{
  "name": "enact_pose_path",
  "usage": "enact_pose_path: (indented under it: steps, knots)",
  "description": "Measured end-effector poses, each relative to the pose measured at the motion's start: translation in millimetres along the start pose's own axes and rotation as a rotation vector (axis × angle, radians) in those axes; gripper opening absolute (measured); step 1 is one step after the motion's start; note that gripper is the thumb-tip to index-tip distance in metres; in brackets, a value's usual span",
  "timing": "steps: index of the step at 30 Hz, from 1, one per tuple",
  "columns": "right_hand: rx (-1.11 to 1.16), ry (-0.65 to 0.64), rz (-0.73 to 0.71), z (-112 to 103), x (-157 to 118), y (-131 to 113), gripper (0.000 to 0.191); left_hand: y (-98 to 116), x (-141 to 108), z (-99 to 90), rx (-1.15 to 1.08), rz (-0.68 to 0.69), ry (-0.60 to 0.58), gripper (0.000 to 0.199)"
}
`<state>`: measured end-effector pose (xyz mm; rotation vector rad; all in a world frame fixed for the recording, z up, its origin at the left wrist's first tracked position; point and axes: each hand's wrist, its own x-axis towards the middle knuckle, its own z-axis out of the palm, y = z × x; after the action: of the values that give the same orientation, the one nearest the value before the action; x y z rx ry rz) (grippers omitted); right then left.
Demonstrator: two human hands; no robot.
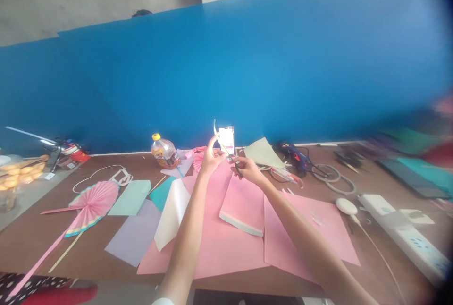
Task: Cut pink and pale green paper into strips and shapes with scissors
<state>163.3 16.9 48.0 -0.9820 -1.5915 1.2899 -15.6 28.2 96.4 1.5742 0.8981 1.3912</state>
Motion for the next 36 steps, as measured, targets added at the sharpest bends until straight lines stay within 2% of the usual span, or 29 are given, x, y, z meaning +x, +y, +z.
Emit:
enact_pose_path:
  steps: [15,22,36]
  knots:
    - [0.043,0.001,-0.006,-2,-1,-3,0.043,-3,0,5.5,0.016,0.014,0.003,0.085]
    - [0.039,-0.004,-0.034,-1,0,-2,0.037,-1,1,8.5,-0.036,0.036,0.003,0.091]
    - [0.050,0.026,-0.027,-3,0,-5,0.040,0,-1,15.9,-0.064,0.032,-0.018,0.091]
